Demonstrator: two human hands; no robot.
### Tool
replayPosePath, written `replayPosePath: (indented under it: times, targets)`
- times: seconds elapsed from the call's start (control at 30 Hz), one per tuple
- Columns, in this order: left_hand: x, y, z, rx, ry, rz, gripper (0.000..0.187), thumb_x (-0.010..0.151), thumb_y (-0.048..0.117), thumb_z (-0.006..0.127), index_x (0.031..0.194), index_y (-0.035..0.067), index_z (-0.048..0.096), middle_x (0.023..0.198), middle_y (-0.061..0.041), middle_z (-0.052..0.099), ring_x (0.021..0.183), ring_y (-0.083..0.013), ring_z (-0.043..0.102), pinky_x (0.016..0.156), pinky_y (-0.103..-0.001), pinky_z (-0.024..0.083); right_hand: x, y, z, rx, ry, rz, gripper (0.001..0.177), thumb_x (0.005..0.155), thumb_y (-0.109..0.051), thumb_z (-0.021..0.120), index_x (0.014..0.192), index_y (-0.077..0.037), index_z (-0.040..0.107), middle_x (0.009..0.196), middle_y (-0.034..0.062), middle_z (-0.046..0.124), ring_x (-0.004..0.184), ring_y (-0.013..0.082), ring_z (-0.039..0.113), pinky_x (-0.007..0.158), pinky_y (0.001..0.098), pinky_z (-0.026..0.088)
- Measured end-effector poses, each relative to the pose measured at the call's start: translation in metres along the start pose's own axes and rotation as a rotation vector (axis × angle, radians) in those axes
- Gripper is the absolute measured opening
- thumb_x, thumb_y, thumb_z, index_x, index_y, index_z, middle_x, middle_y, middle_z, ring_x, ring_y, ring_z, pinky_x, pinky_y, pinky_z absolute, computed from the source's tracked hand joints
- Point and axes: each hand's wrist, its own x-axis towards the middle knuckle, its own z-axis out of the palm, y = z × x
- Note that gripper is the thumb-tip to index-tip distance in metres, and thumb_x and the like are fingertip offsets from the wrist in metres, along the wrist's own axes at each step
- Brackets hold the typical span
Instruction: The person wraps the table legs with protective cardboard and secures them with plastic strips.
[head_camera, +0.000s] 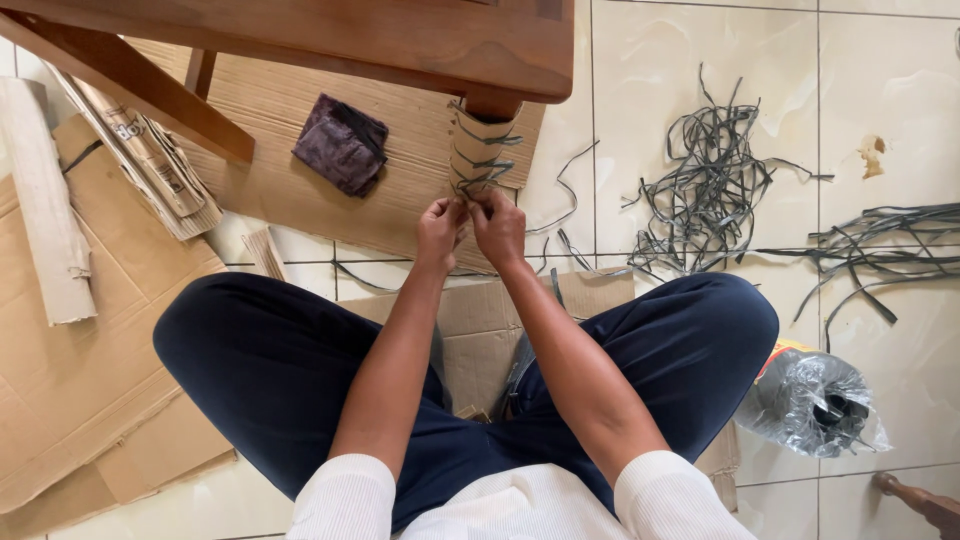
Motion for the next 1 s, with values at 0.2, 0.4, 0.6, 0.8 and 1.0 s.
replayPosePath:
  times: [0.2,0.4,0.6,0.8,1.0]
  targets:
    - [-0.014,0.012,0.007,-0.031,-0.028,-0.005,0.014,0.1,0.025,0.069,0.102,0.013,0.063,0.086,0.002,0.07,0.073,-0.0061,0.063,0.053,-0.023,0.038,0.0,-0.02,-0.007,0.028,-0.023,0.156,0.014,0.089,-0.011,0.074,0.101,-0.007,0.067,0.09,0.0124,0.074,0.082,0.03,0.075,0.072,0.0416,0.057]
    - [-0.014,0.004,0.004,-0.08,-0.055,0.034,0.012,0.099,0.022,0.069,0.104,0.012,0.063,0.088,0.002,0.071,0.071,-0.0059,0.062,0.054,-0.022,0.041,-0.006,-0.018,-0.008,-0.113,-0.04,-0.071,0.011,0.096,-0.008,0.064,0.105,-0.01,0.07,0.098,0.0136,0.07,0.09,0.0371,0.068,0.076,0.0467,0.055]
    - [-0.017,-0.002,0.004,-0.055,-0.013,0.105,0.015,0.097,0.018,0.072,0.109,0.011,0.066,0.091,0.0,0.072,0.074,-0.0083,0.065,0.057,-0.024,0.045,-0.007,-0.002,-0.003,-0.151,-0.11,-0.076,0.012,0.096,-0.009,0.063,0.106,-0.009,0.069,0.101,0.017,0.066,0.092,0.0407,0.066,0.077,0.0495,0.053]
    - [-0.027,0.004,0.011,-0.072,0.045,-0.058,0.02,0.098,0.027,0.069,0.113,0.016,0.065,0.097,0.004,0.073,0.084,-0.0085,0.07,0.067,-0.028,0.053,-0.005,-0.002,-0.006,-0.085,-0.124,-0.083,0.01,0.097,-0.008,0.062,0.105,-0.008,0.068,0.102,0.0163,0.068,0.095,0.0405,0.066,0.08,0.0486,0.054]
    - [-0.024,0.005,0.008,-0.101,0.056,-0.043,0.017,0.095,0.025,0.072,0.108,0.017,0.065,0.096,0.003,0.074,0.088,-0.0101,0.071,0.068,-0.029,0.051,-0.002,-0.005,-0.011,-0.066,-0.143,-0.078,0.015,0.091,-0.004,0.063,0.104,-0.008,0.068,0.1,0.0149,0.068,0.095,0.0396,0.066,0.08,0.0474,0.054]
